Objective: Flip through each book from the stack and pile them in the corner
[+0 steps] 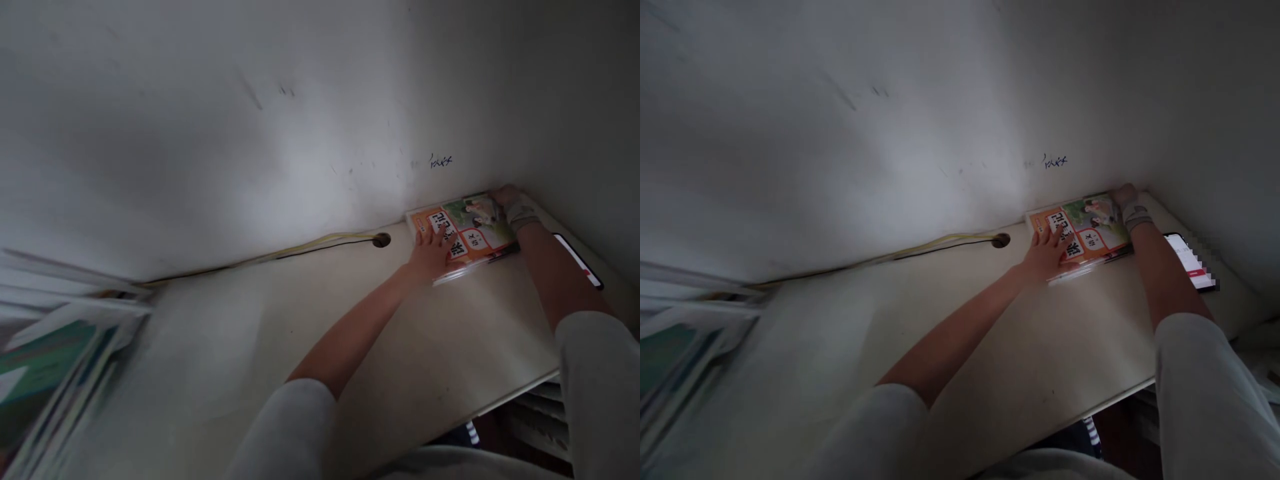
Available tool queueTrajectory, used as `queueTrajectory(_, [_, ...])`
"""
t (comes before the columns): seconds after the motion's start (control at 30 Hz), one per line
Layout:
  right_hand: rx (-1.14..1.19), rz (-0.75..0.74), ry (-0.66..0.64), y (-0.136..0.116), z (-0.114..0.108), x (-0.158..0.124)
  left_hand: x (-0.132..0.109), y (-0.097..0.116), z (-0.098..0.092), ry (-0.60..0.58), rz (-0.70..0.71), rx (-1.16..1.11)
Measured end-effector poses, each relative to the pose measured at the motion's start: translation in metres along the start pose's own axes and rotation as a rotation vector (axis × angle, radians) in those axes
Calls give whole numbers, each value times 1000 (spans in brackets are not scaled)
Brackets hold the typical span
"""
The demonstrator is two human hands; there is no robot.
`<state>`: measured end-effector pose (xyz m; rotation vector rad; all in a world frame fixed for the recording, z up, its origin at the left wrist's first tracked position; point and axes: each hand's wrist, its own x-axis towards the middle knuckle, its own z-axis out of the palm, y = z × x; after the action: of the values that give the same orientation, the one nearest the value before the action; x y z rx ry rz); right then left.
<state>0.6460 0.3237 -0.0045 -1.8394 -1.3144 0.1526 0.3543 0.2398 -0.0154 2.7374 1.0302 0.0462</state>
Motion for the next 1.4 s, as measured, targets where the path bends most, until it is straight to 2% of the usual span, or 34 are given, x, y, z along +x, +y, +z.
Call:
queueTrajectory(0.1, [-114,160,-3,-3,10,-7,7,-5,2,-7,11,-14])
queueTrajectory(0.17, [-157,193,24,-8,14,-15,9,-7,4,-6,19,-14])
queueTrajectory(0.33, [-185,146,97,-27,8,-34,13,-5,7,6,26,-10])
queueTrajectory(0.47, [-186,89,143,-53,-6,-36,0,-5,-3,108,21,-23])
queueTrajectory(0.57, [-161,-8,139,-79,-15,-43,-37,-13,-24,137,-13,-62])
queueTrajectory(0.67, [-109,-200,87,-105,-19,-79,-104,-35,-46,141,-93,-12])
queueTrajectory(0.73, [-88,-491,34,-119,-17,-122,-161,-56,-54,55,-156,54])
queueTrajectory(0.8, [-104,-747,-57,-132,-8,-174,-221,-77,-54,-30,-270,92])
queueTrajectory(0.9, [-231,-1024,-271,-149,13,-252,-300,-104,-41,-102,-547,131])
queueTrajectory(0.97, [-286,-1167,-357,-161,28,-292,-336,-114,-26,-114,-694,150])
queueTrajectory(1.03, [-298,-1241,-420,-173,41,-317,-358,-118,-10,-114,-763,148])
queueTrajectory(1.1, [-285,-1244,-487,-183,49,-331,-368,-118,3,-87,-774,148])
queueTrajectory(1.23, [-271,-1133,-630,-197,64,-344,-368,-115,21,8,-775,176])
queueTrajectory(1.4, [-345,-1074,-811,-220,98,-364,-362,-115,25,100,-791,178])
